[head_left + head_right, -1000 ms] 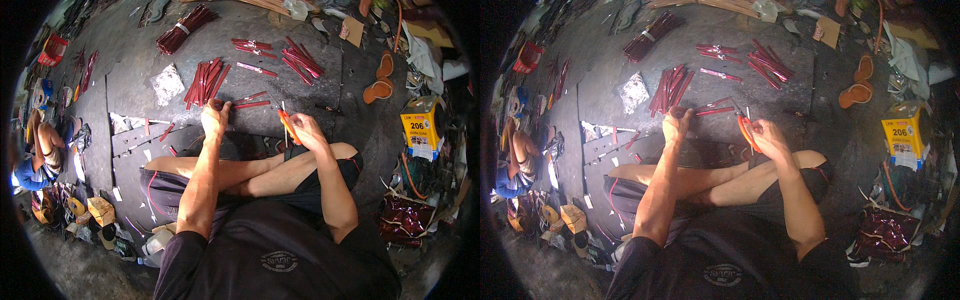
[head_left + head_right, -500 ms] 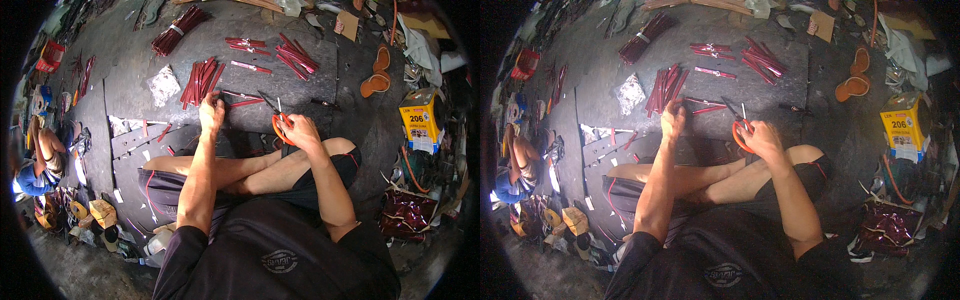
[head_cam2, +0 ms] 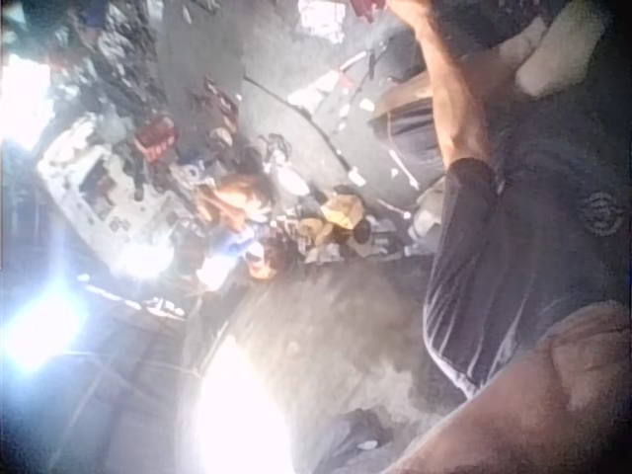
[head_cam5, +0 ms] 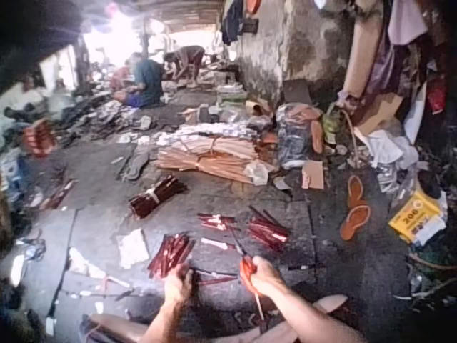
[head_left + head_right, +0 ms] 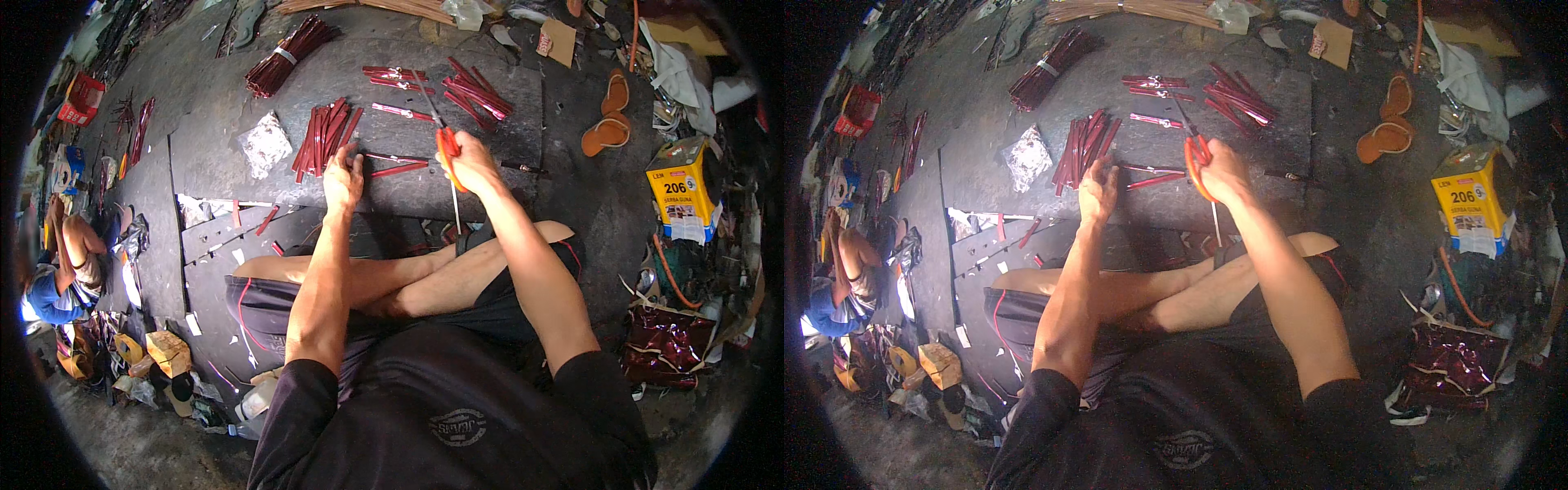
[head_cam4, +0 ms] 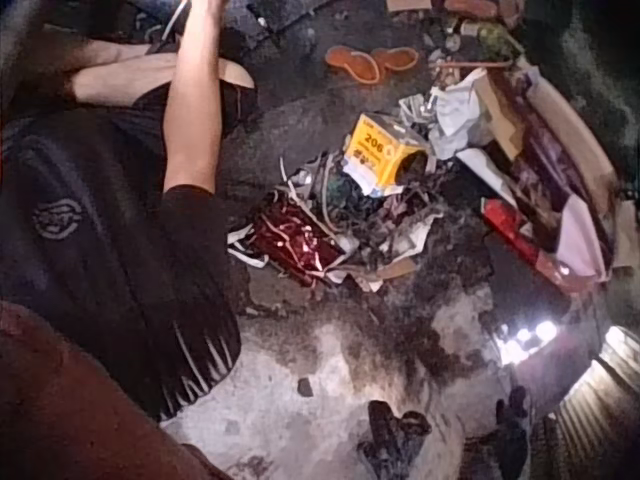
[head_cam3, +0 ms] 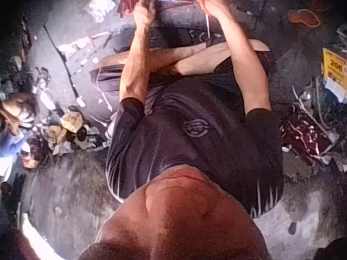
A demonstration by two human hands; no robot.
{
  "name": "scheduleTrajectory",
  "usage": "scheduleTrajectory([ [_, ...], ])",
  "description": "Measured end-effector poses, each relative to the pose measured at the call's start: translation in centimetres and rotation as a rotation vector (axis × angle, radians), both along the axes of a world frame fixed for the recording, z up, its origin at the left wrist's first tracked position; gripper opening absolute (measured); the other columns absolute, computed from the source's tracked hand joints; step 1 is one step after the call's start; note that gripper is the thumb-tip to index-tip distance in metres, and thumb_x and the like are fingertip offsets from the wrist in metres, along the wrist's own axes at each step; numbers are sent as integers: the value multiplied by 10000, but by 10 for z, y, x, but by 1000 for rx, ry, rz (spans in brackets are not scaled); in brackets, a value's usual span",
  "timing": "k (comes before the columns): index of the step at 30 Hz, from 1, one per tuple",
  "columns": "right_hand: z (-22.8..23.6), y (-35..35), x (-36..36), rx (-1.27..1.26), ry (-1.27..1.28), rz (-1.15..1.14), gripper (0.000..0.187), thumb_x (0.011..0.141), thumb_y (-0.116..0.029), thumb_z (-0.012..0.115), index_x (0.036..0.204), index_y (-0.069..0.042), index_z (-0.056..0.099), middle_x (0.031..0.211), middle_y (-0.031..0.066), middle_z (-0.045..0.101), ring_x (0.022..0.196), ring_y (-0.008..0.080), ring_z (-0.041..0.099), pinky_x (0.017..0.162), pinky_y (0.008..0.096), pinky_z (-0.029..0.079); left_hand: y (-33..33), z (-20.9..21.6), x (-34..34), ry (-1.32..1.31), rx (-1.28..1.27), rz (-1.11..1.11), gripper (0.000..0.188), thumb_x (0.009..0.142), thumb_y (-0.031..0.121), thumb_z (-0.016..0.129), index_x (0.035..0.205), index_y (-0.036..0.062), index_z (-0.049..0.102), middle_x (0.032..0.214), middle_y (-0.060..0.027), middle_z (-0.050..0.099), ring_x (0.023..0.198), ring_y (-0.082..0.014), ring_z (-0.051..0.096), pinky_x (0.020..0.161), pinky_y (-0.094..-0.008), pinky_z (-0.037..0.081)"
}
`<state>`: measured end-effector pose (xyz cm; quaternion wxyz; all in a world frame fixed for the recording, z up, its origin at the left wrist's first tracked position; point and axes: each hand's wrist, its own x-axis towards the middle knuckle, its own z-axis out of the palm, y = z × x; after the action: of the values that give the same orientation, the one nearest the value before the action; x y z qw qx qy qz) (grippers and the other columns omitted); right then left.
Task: The person sits on the floor and repeatedly cuts red plastic strips into shorter pieces using red-handled scissors. They then insert a small white object into the cut strips and place the finished pieces on the floor.
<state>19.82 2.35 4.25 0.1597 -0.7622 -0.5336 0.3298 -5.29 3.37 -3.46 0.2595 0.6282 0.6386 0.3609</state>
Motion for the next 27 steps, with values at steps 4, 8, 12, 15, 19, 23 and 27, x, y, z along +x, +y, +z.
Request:
scheduleTrajectory([
  [4, -26, 5, -23, 78, -31, -28, 221, 814, -261, 699, 904, -78, 614, 828, 116, 680, 796, 245, 677, 708, 383, 509, 2, 0, 1, -23, -53, -60, 184, 811, 72, 696, 995, 70, 702, 858, -130, 631, 747, -244, 645, 719, -350, 511],
  [8, -40, 1, -28, 122, 68, -62, 174, 813, -200, 698, 920, -84, 625, 812, 99, 671, 781, 229, 668, 703, 374, 509, 0, 6, 3, 15, 31, -66, 153, 801, 49, 696, 953, 40, 711, 867, -123, 632, 764, -251, 664, 722, -339, 521],
  [12, -37, 5, -30, 51, 201, -101, 121, 815, -145, 684, 911, -92, 633, 769, 64, 654, 730, 175, 644, 665, 349, 504, -5, 9, 3, -20, -88, -45, 150, 833, 103, 675, 970, 54, 710, 925, -141, 684, 872, -282, 678, 842, -352, 512],
  [15, -48, 11, -24, 136, 206, -82, 89, 828, -112, 658, 897, -66, 627, 745, 58, 646, 683, 152, 629, 604, 333, 497, -3, -1, -3, -161, -111, 46, 147, 856, 118, 661, 984, 61, 706, 938, -130, 707, 905, -269, 687, 855, -339, 511],
  [19, -57, 18, -8, 89, 233, -33, 60, 862, -90, 622, 905, -50, 611, 727, 63, 645, 621, 144, 615, 543, 316, 486, -11, -1, -17, -145, -142, 269, 152, 872, 143, 625, 958, 39, 695, 836, -146, 708, 780, -245, 691, 760, -342, 517],
  [23, -71, 25, 2, 3, 318, 8, 65, 895, -82, 595, 945, -40, 595, 747, 70, 644, 630, 129, 618, 535, 290, 483, -20, 3, -19, -66, -235, 242, 165, 863, 191, 642, 921, 48, 698, 844, -149, 709, 796, -284, 694, 756, -380, 518],
  [27, -77, 26, 3, -12, 319, 22, 85, 899, -92, 596, 965, -39, 591, 766, 74, 647, 638, 135, 625, 541, 294, 490, -31, 8, -14, -36, -189, 241, 147, 863, 174, 638, 891, 41, 694, 829, -148, 707, 773, -298, 690, 741, -387, 518],
])
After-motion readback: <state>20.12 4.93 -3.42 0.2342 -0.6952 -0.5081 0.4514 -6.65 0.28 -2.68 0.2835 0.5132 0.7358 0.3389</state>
